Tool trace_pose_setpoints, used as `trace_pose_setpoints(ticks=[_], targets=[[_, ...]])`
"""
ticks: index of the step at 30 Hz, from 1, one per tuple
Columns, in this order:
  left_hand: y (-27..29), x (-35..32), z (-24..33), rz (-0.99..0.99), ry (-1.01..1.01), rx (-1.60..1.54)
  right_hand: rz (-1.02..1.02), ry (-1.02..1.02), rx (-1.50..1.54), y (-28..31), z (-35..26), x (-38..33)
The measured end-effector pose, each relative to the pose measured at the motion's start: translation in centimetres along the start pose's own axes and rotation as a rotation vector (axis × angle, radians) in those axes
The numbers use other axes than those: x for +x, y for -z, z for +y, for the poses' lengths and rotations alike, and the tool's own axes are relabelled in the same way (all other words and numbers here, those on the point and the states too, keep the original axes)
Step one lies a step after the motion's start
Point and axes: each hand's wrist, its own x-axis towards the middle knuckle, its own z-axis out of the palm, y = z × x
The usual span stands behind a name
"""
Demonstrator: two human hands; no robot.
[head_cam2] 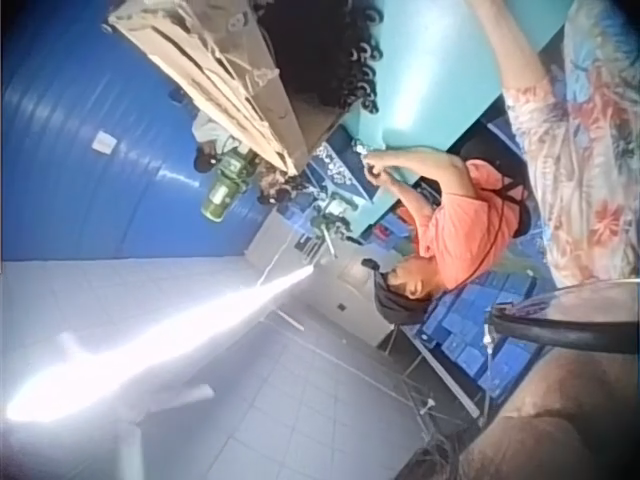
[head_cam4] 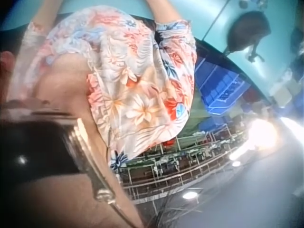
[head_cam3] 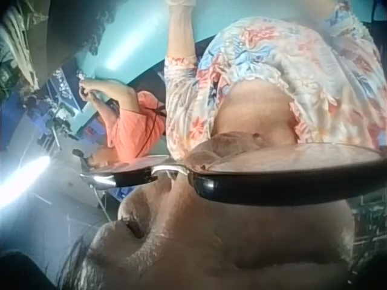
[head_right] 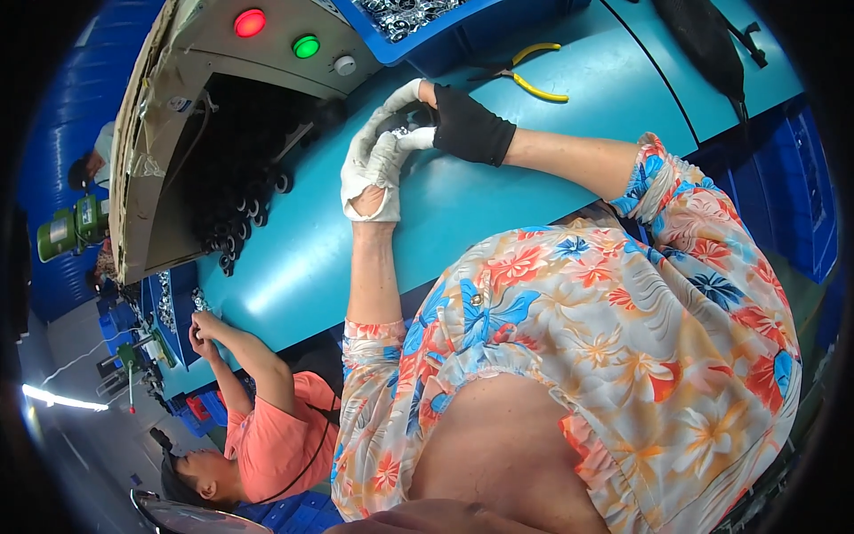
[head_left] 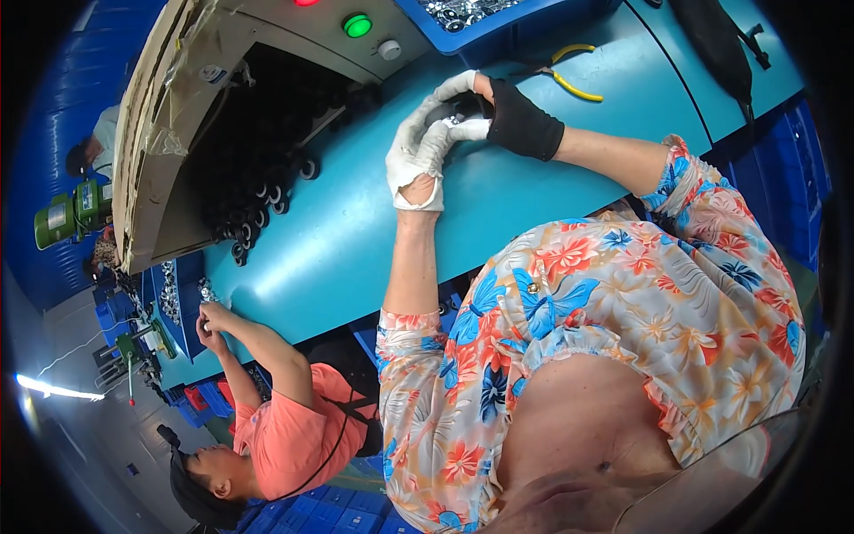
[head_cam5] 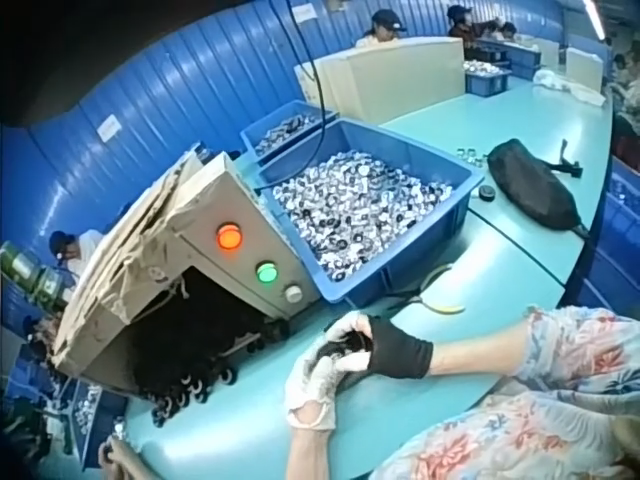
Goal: Assembling small mechanical components by inserting rubber seals into metal housings and using an assembly press.
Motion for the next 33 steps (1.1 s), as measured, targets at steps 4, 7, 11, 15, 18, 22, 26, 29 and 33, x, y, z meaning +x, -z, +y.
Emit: trace_pose_setpoints(ticks=[4, 7, 11, 15, 18, 22, 26, 29, 33], targets=[[0.1, -0.3, -0.1, 0.018, -0.079, 0.172, -0.034, 0.018, -0.078, -0.2, -0.1, -0.2], [0.4, 0.3, -0.5, 0.005, -0.125, 0.184, -0.055, 0.052, -0.111, 0.0, 0.4, 0.2], [0.2, 0.9, -0.3, 0.007, -0.125, 0.209, -0.054, 0.204, -0.415, 0.5, 0.6, 1.0], [-0.7, 1.4, -0.4, -0.03, -0.164, 0.287, -0.068, 0.339, -0.619, 2.0, -1.8, 1.2], [-0.3, 0.6, -1.1, 0.036, -0.055, 0.337, -0.223, 0.255, -0.065, 1.5, -0.3, 0.2], [-0.2, -0.9, 0.5, 0.165, -0.101, 0.57, -0.177, 0.214, -0.266, 0.0, -0.6, -0.2], [0.9, -0.6, -0.2, 0.126, 0.023, 0.372, -0.209, 0.093, -0.277, -0.1, -0.8, -0.4], [1.8, 0.0, -1.4, 0.038, -0.112, 0.438, -0.231, 0.107, -0.328, 0.2, -0.7, -0.5], [0.8, 0.1, -0.2, 0.011, -0.104, 0.298, -0.163, 0.095, -0.333, 0.1, -0.6, 0.5]])
